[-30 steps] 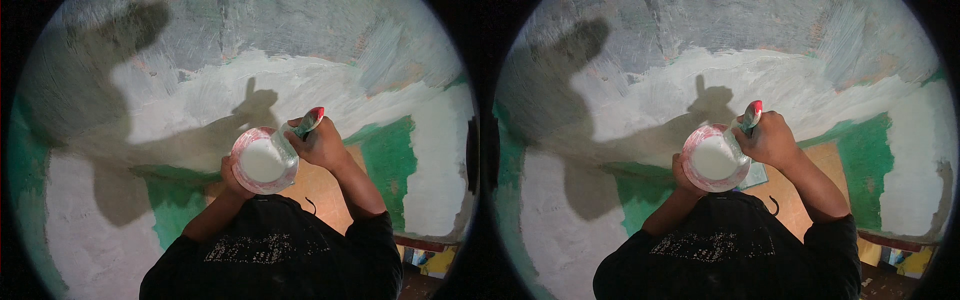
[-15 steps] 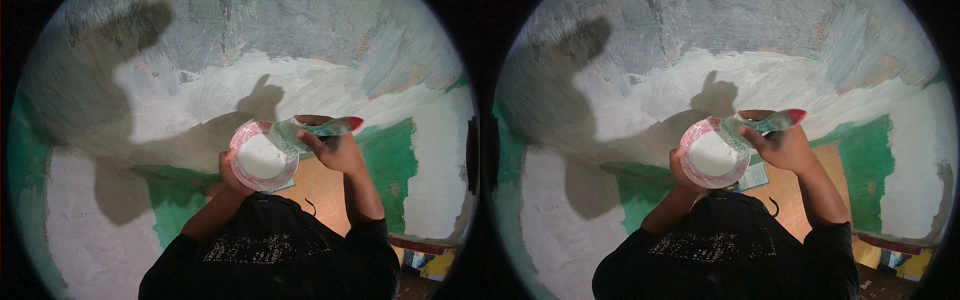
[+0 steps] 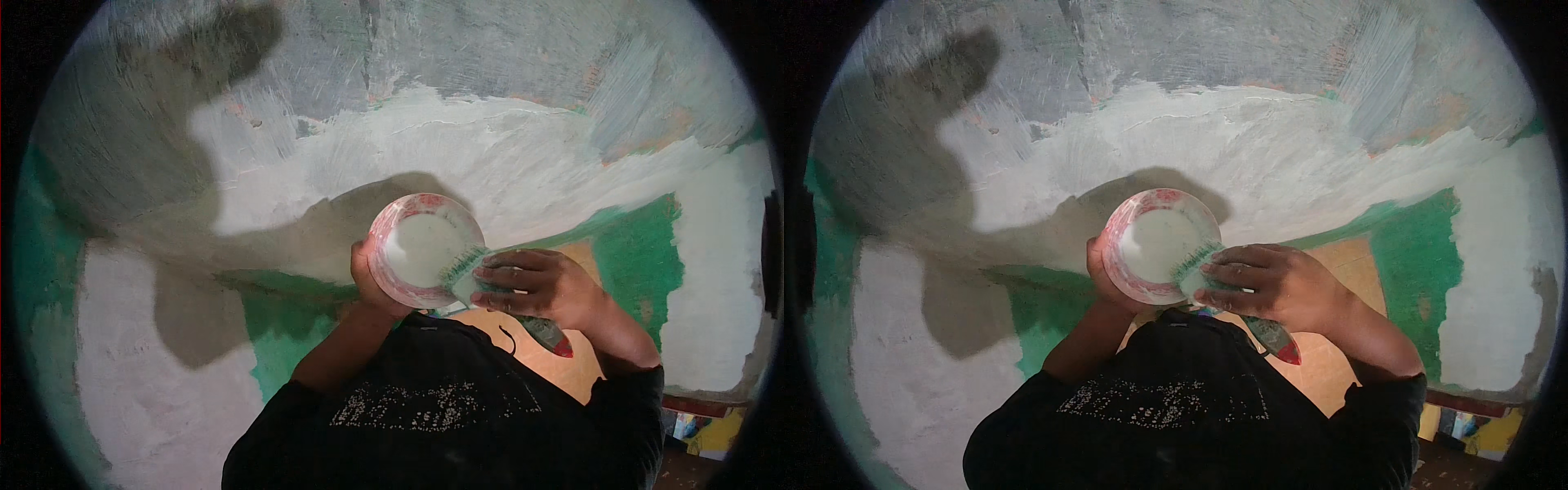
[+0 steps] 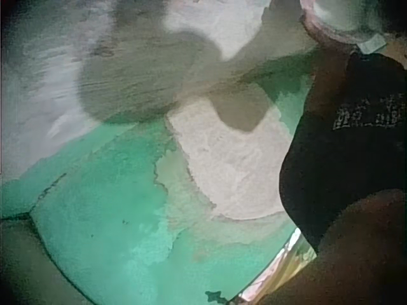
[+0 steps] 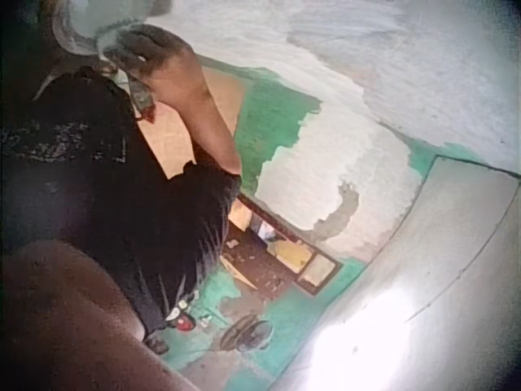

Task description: The person paints a wall with white paint using a paint brush, dipping the brush into a paint bucket and applying the paint to the wall.

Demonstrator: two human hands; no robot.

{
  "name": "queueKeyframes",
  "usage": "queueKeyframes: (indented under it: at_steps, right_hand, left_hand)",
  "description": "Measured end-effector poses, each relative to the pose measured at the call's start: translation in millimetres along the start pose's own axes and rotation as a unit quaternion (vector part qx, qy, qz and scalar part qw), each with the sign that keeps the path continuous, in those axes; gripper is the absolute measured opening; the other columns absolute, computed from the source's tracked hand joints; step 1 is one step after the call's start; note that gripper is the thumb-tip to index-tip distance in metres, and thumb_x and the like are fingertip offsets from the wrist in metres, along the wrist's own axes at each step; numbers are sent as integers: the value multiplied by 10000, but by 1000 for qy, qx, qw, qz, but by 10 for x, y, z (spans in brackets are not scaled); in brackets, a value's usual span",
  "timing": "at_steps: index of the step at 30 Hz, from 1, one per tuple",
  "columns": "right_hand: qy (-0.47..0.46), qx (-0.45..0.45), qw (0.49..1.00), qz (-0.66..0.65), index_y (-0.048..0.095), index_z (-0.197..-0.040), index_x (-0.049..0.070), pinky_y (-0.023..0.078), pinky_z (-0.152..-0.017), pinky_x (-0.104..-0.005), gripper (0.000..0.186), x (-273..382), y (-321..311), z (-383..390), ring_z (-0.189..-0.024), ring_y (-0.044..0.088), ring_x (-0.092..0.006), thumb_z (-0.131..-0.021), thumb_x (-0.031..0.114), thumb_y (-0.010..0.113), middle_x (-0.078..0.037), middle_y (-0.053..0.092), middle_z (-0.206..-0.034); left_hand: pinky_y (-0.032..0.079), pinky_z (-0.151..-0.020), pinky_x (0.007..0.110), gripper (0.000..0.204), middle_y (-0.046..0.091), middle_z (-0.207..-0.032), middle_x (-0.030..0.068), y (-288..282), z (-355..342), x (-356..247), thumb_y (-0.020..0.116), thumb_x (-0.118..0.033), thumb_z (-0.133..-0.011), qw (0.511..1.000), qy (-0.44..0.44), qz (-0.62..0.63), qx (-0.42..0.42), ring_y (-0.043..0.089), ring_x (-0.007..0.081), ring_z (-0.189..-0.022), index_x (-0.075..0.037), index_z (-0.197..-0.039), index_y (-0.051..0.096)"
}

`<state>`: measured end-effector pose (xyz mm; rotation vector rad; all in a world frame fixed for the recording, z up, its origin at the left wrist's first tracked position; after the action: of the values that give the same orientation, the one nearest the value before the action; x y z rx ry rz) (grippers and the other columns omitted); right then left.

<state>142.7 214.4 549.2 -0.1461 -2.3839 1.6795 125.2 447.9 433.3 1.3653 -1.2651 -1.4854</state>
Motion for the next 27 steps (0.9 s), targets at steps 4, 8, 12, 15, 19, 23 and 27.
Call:
queueKeyframes:
  at_steps: [4, 8, 12, 15, 19, 23, 27]
  right_hand:
    - [-22, 19, 999, 16, 620, -1184, 273, 509, -925, -339, 416, 16, -3, 57, -1121, 572, -207, -770, 233, 599, -12, 608, -1176]
    - [-8, 37, 999, -25, 620, -1181, 262, 518, -908, -334, 386, -37, 57, 85, -1093, 589, -215, -797, 238, 598, -23, 618, -1144]
    - [-4, 44, 994, -96, 638, -1156, 248, 530, -872, -334, 347, -34, 38, 66, -1066, 603, -224, -809, 241, 620, -34, 631, -1104]
    - [1, 63, 991, -115, 648, -1142, 237, 539, -842, -338, 334, 2, -52, 15, -1027, 621, -229, -808, 234, 636, -46, 641, -1071]
    - [2, 66, 990, -124, 646, -1147, 235, 548, -820, -340, 332, 14, -115, -12, -990, 636, -237, -815, 221, 638, -57, 647, -1052]
    - [12, 84, 983, -162, 663, -1129, 225, 547, -817, -348, 317, 4, -156, -51, -991, 640, -244, -813, 203, 635, -69, 658, -1051]
    - [26, 124, 973, -192, 678, -1119, 210, 525, -874, -365, 318, -71, -112, -29, -1020, 633, -247, -810, 183, 610, -78, 658, -1096]
  left_hand:
    - [413, -976, 496, 663, 528, -1278, 180, 94, 21, -26, 349, -473, -840, 1000, -4, -1, -4, 517, 350, -1158, -24, -1315, 458]
    - [434, -947, 497, 686, 538, -1255, 201, -23, -7, -24, 409, -482, -806, 998, -14, -42, -43, 532, 356, -1130, -12, -1302, 467]
    - [428, -952, 504, 713, 517, -1274, 218, -96, 22, 2, 448, -478, -784, 998, -37, -38, -33, 524, 366, -1140, -8, -1321, 442]
    - [401, -990, 505, 699, 510, -1296, 200, -88, 71, 15, 416, -428, -767, 998, -63, -21, -15, 504, 362, -1181, -10, -1326, 437]
    - [398, -996, 511, 716, 499, -1307, 214, -37, 75, 35, 428, -427, -754, 998, -67, -8, -3, 499, 372, -1188, -2, -1330, 429]
    - [384, -1013, 523, 739, 485, -1324, 214, -32, 75, 34, 439, -433, -743, 997, -74, -5, 18, 482, 377, -1212, -6, -1345, 416]
    - [375, -1020, 531, 745, 477, -1334, 211, -14, 81, 77, 442, -439, -741, 997, -71, -7, 5, 472, 379, -1224, -7, -1348, 415]
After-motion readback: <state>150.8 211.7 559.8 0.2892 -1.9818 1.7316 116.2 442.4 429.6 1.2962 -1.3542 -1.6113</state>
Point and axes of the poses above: each hand's wrist, its own z-axis away from the middle knuckle, its own y-axis out of the palm, x = y × z, the point moved 1 cm from there along -z, towards the middle knuckle
